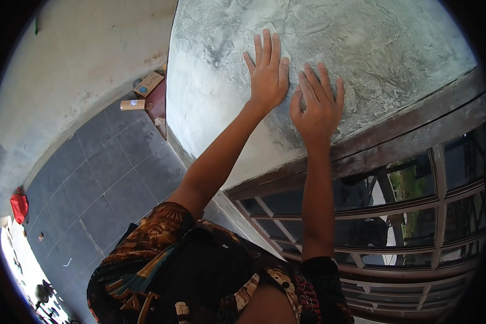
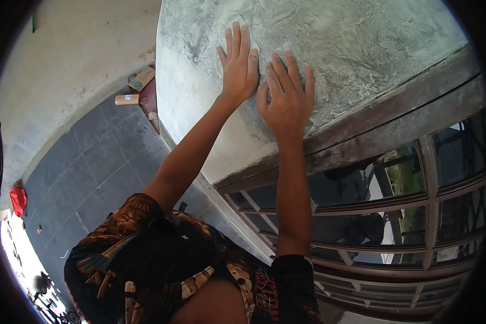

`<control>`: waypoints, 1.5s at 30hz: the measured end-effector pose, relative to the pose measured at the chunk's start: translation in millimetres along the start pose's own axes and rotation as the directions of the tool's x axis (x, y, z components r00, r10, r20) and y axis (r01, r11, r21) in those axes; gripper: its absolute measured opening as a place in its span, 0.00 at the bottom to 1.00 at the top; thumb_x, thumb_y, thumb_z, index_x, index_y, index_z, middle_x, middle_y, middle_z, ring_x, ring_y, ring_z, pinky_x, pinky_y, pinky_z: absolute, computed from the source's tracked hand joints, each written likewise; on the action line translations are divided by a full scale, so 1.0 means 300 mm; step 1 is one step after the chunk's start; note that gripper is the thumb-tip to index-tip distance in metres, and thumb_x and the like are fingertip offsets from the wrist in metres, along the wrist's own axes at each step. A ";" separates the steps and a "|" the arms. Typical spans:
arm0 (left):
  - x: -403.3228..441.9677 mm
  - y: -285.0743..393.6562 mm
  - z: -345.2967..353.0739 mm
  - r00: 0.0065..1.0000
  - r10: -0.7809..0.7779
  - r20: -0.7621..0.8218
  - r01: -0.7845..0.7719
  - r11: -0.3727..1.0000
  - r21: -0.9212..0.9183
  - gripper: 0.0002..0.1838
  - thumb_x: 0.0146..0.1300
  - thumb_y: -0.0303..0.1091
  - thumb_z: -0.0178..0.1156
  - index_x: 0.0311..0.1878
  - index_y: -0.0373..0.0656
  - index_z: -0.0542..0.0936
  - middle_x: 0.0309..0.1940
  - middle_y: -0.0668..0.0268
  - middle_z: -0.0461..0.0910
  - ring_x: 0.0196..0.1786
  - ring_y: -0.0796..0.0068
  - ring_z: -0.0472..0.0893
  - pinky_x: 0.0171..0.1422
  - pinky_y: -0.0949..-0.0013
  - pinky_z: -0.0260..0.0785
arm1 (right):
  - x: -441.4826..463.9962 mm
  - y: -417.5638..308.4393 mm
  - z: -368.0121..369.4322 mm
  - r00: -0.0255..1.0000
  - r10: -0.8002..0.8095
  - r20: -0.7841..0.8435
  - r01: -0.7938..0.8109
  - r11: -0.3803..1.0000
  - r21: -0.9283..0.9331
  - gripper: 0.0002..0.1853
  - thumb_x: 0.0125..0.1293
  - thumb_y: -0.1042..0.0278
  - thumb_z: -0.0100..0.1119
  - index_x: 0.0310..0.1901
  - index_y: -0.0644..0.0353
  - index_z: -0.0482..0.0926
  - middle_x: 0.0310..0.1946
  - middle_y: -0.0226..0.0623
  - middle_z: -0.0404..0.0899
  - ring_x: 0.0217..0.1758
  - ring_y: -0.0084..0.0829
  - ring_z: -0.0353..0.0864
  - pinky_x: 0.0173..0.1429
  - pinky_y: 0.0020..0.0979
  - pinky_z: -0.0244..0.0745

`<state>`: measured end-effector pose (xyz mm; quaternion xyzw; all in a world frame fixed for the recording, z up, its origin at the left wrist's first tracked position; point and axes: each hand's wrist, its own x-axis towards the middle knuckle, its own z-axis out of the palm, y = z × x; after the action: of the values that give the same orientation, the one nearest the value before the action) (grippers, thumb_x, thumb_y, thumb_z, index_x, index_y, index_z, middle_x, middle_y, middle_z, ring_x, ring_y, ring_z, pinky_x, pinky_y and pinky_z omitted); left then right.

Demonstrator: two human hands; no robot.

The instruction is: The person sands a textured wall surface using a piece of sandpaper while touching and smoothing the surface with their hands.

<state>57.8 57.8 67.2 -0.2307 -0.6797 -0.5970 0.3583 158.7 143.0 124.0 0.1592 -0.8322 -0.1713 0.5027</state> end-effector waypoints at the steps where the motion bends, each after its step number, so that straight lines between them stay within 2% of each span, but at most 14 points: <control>1: -0.095 -0.024 0.008 0.999 0.014 0.041 -0.015 1.000 0.013 0.32 0.77 0.38 0.42 0.80 0.36 0.52 0.82 0.46 0.41 0.83 0.39 0.37 0.77 0.27 0.23 | 0.000 0.000 0.000 1.000 0.002 -0.005 -0.002 1.000 0.007 0.12 0.60 0.68 0.60 0.45 0.56 0.88 0.58 0.28 0.84 0.71 0.32 0.74 0.76 0.51 0.58; 4: -0.389 -0.062 0.035 0.975 -0.082 0.205 0.079 0.997 0.022 0.33 0.77 0.38 0.42 0.80 0.35 0.52 0.82 0.45 0.40 0.83 0.38 0.36 0.75 0.23 0.24 | 0.004 -0.003 0.002 1.000 0.010 0.000 -0.010 1.000 -0.004 0.12 0.60 0.68 0.61 0.44 0.56 0.88 0.58 0.28 0.84 0.71 0.32 0.74 0.76 0.51 0.59; 10: -0.020 -0.031 -0.014 0.999 -0.046 0.007 0.046 0.999 0.028 0.33 0.78 0.41 0.41 0.80 0.33 0.50 0.82 0.45 0.40 0.83 0.39 0.36 0.78 0.28 0.23 | -0.004 0.001 0.008 1.000 -0.001 -0.022 0.001 1.000 0.001 0.12 0.60 0.68 0.61 0.44 0.56 0.88 0.57 0.29 0.84 0.71 0.32 0.74 0.76 0.51 0.59; 14: -0.373 -0.026 0.003 0.960 -0.120 0.251 0.112 0.993 0.046 0.34 0.77 0.41 0.40 0.80 0.32 0.50 0.82 0.42 0.39 0.83 0.37 0.35 0.75 0.24 0.24 | 0.004 -0.005 0.009 1.000 0.020 -0.014 -0.020 1.000 0.010 0.12 0.60 0.68 0.61 0.44 0.56 0.88 0.57 0.29 0.85 0.71 0.32 0.75 0.76 0.51 0.59; 17: -0.268 -0.084 0.006 0.971 -0.086 0.222 0.078 0.996 0.047 0.34 0.78 0.41 0.39 0.80 0.32 0.49 0.82 0.43 0.38 0.83 0.38 0.35 0.76 0.25 0.24 | -0.004 -0.007 0.000 1.000 0.021 0.008 -0.021 1.000 -0.003 0.12 0.60 0.68 0.61 0.44 0.56 0.88 0.57 0.29 0.84 0.70 0.32 0.75 0.75 0.51 0.60; 19: -0.072 -0.070 -0.026 0.993 -0.095 0.069 0.097 0.995 -0.014 0.34 0.79 0.41 0.38 0.80 0.33 0.48 0.82 0.43 0.37 0.83 0.39 0.35 0.77 0.27 0.23 | 0.001 -0.004 0.006 1.000 0.010 -0.019 -0.010 1.000 -0.007 0.12 0.60 0.68 0.61 0.44 0.56 0.88 0.57 0.29 0.85 0.70 0.32 0.75 0.75 0.51 0.60; 24: -0.409 -0.064 0.027 0.969 -0.114 0.221 0.110 0.993 0.032 0.33 0.79 0.41 0.39 0.80 0.34 0.48 0.82 0.44 0.37 0.83 0.39 0.35 0.77 0.28 0.22 | -0.001 -0.012 0.004 1.000 0.017 -0.021 -0.017 1.000 0.001 0.12 0.60 0.69 0.60 0.44 0.56 0.88 0.57 0.28 0.85 0.70 0.32 0.75 0.75 0.51 0.60; 27: -0.377 -0.074 0.024 0.963 -0.101 0.249 0.086 0.994 0.073 0.33 0.78 0.40 0.39 0.80 0.34 0.48 0.82 0.44 0.38 0.83 0.39 0.35 0.78 0.28 0.22 | 0.010 0.003 0.010 1.000 0.004 -0.019 -0.004 1.000 -0.007 0.12 0.60 0.68 0.60 0.44 0.56 0.88 0.56 0.28 0.85 0.70 0.32 0.75 0.75 0.51 0.60; 29: -0.147 -0.048 -0.018 0.979 -0.167 0.117 0.165 0.986 0.033 0.33 0.79 0.41 0.35 0.80 0.32 0.46 0.82 0.43 0.36 0.83 0.38 0.34 0.79 0.32 0.22 | -0.003 -0.004 0.009 1.000 0.008 -0.013 -0.008 1.000 -0.014 0.12 0.60 0.68 0.60 0.43 0.56 0.88 0.56 0.28 0.85 0.71 0.32 0.75 0.75 0.51 0.59; 32: -0.132 -0.044 0.000 0.993 -0.107 0.059 0.108 0.994 -0.013 0.33 0.78 0.38 0.40 0.80 0.34 0.49 0.82 0.44 0.39 0.83 0.38 0.34 0.78 0.29 0.21 | 0.000 -0.001 0.003 1.000 0.006 -0.026 -0.006 1.000 -0.002 0.12 0.60 0.67 0.61 0.43 0.57 0.88 0.56 0.29 0.85 0.71 0.32 0.75 0.76 0.51 0.59; 36: -0.454 -0.019 0.015 0.951 -0.110 0.290 0.098 0.994 0.057 0.34 0.78 0.40 0.41 0.80 0.34 0.49 0.82 0.45 0.39 0.83 0.38 0.36 0.77 0.26 0.27 | 0.004 -0.013 -0.005 1.000 0.025 -0.012 -0.024 0.999 0.021 0.13 0.61 0.65 0.61 0.44 0.57 0.88 0.56 0.29 0.85 0.70 0.32 0.75 0.76 0.50 0.59; 38: -0.352 -0.051 0.029 0.959 -0.093 0.268 0.088 0.996 0.031 0.33 0.77 0.40 0.41 0.80 0.35 0.50 0.82 0.45 0.40 0.83 0.39 0.35 0.76 0.25 0.25 | 0.003 -0.010 -0.002 1.000 0.031 0.000 -0.031 0.999 0.024 0.13 0.61 0.65 0.61 0.44 0.57 0.88 0.56 0.29 0.85 0.70 0.32 0.75 0.76 0.50 0.59; 40: -0.143 -0.029 0.009 0.996 -0.073 0.058 0.076 0.996 -0.056 0.33 0.77 0.40 0.42 0.80 0.35 0.51 0.82 0.44 0.40 0.84 0.40 0.35 0.75 0.24 0.24 | 0.001 -0.007 0.001 1.000 0.023 -0.021 -0.023 0.999 0.022 0.12 0.61 0.65 0.61 0.43 0.57 0.88 0.56 0.29 0.85 0.70 0.32 0.75 0.76 0.49 0.59; 45: -0.332 -0.048 0.034 0.992 -0.056 0.112 0.057 0.998 -0.003 0.33 0.77 0.38 0.42 0.80 0.35 0.52 0.82 0.45 0.41 0.83 0.39 0.36 0.76 0.26 0.21 | 0.000 -0.007 0.000 1.000 0.018 -0.018 -0.018 1.000 0.012 0.12 0.61 0.66 0.61 0.44 0.57 0.88 0.57 0.29 0.85 0.71 0.31 0.74 0.76 0.48 0.58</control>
<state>108.5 76.5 -18.4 -0.2458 -0.7031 -0.5950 0.3020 159.0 141.0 123.1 0.1560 -0.8301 -0.1606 0.5107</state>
